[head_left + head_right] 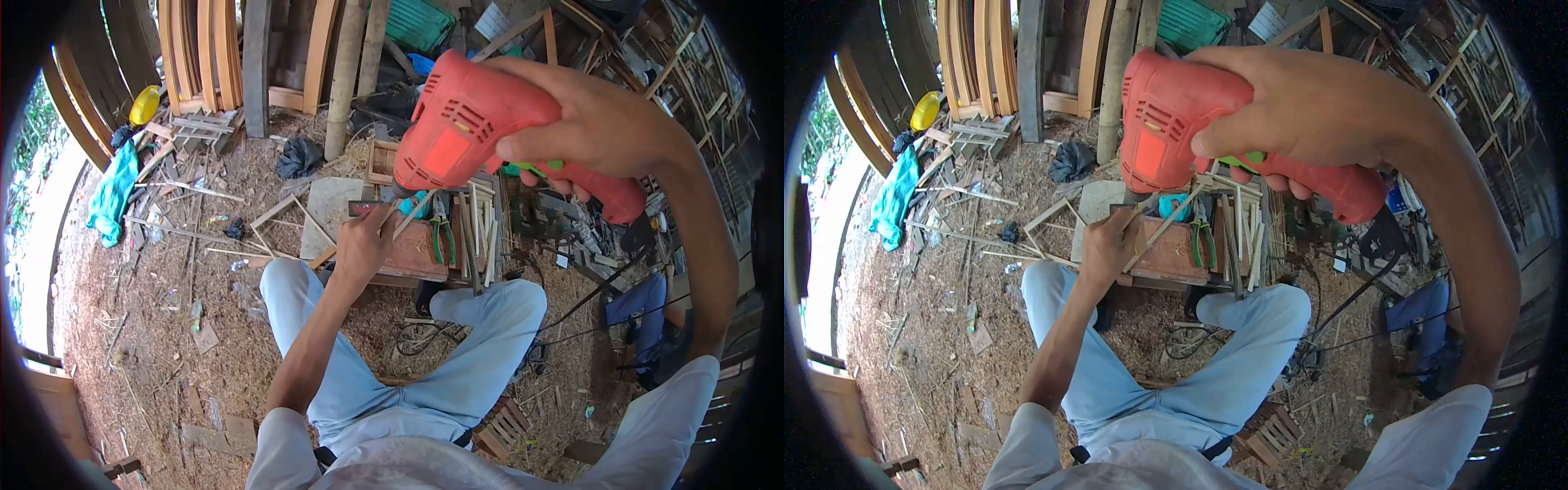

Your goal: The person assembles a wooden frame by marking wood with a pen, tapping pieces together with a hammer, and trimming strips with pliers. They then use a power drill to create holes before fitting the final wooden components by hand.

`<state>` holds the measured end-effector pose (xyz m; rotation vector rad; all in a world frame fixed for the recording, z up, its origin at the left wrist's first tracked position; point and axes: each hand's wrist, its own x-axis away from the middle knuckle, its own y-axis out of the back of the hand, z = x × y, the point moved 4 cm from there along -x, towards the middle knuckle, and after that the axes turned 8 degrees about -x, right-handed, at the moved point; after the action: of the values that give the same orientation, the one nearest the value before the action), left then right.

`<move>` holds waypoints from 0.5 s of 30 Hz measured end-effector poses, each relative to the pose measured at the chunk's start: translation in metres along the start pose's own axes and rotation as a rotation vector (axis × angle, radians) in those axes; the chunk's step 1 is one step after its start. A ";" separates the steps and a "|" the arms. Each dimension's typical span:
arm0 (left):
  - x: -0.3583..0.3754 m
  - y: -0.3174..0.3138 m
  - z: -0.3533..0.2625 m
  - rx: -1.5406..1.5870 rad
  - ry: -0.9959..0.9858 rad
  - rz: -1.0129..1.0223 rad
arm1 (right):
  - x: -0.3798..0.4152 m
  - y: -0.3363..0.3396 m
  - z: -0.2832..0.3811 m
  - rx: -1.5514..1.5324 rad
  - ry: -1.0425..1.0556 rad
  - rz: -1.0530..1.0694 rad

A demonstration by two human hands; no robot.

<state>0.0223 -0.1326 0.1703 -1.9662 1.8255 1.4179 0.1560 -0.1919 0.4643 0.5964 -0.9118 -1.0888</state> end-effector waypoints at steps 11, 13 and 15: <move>0.004 -0.008 -0.010 -0.025 -0.039 0.010 | 0.002 0.000 0.004 0.079 0.022 0.004; 0.005 -0.007 -0.011 -0.019 -0.037 0.016 | 0.003 0.000 0.003 0.097 0.011 0.000; 0.005 -0.006 -0.011 -0.015 -0.035 0.020 | 0.002 0.000 0.001 0.056 0.019 0.028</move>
<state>0.0329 -0.1414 0.1702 -1.9237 1.8296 1.4665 0.1549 -0.1935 0.4654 0.6372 -0.9343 -1.0340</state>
